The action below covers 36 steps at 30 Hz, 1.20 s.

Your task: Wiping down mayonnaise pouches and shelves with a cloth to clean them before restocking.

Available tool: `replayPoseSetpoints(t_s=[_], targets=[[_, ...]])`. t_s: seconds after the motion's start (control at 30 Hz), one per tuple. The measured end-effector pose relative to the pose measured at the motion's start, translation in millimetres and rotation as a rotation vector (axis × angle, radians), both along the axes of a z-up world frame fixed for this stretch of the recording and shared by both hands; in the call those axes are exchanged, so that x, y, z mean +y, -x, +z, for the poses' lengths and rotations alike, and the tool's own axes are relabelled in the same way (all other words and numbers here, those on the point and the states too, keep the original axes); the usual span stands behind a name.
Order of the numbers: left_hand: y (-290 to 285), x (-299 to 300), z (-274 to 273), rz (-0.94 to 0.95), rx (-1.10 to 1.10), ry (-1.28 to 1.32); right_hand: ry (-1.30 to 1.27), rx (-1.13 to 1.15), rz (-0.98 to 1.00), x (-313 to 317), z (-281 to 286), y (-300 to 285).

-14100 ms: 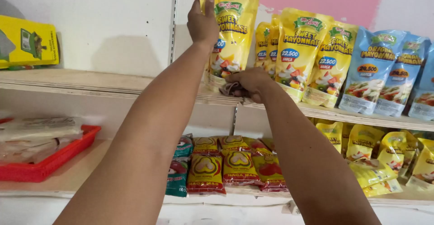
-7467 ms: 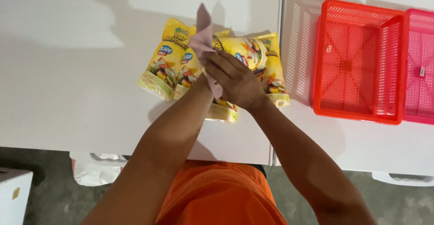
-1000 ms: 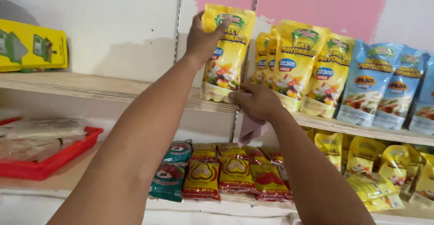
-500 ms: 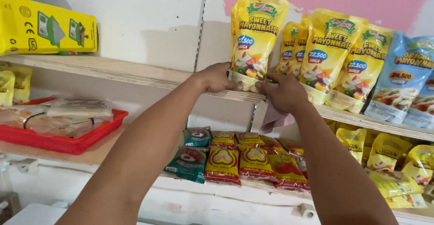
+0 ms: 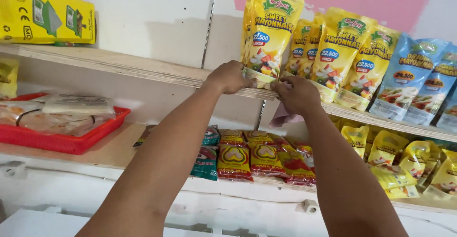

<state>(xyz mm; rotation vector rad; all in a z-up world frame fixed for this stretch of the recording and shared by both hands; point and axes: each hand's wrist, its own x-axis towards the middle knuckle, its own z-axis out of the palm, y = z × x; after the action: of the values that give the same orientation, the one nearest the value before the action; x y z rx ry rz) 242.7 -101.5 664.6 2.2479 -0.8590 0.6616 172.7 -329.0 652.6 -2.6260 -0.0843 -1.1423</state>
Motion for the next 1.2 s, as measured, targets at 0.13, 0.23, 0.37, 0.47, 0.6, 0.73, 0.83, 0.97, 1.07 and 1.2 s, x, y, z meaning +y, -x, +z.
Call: replayPoseSetpoints(t_s=[0.13, 0.23, 0.37, 0.47, 0.6, 0.73, 0.83, 0.97, 1.07, 1.2], targets=[[44.3, -0.9, -14.7, 0.250, 0.037, -0.102, -0.001, -0.060, 0.055, -9.2, -6.7, 2.1], [49.4, -4.4, -51.4, 0.395, -0.101, -0.194, -0.115, -0.108, 0.162, -19.1, -26.2, 0.7], [70.6, 4.8, -118.2, 0.348, -0.659, 0.026, -0.187, -0.597, 0.261, -11.3, -77.7, 17.4], [97.3, 8.7, -151.5, 0.281, -0.588, -0.042, -0.307, -0.655, 0.269, 11.0, -112.0, 46.2], [127.5, 0.2, -213.8, 0.209, -0.392, -0.060, -0.382, -0.571, 0.336, 29.6, -173.4, 85.9], [167.6, -7.4, -283.4, 0.157, -0.328, 0.057, -0.425, -0.506, 0.420, 42.0, -244.9, 120.0], [196.8, -6.0, -336.4, 0.106, -0.197, 0.061, -0.586, -0.288, 0.613, 49.6, -312.0, 137.6], [234.6, -0.5, -415.6, 0.093, 0.028, 0.056, -0.609, -0.005, 0.543, 59.0, -398.2, 172.9], [248.2, 3.9, -460.8, 0.101, 0.130, 0.043, -0.607, 0.105, 0.529, 63.3, -455.0, 181.2], [278.6, 8.1, -524.9, 0.085, 0.461, -0.026, -0.551, 0.256, 0.514, 67.3, -523.6, 208.0]])
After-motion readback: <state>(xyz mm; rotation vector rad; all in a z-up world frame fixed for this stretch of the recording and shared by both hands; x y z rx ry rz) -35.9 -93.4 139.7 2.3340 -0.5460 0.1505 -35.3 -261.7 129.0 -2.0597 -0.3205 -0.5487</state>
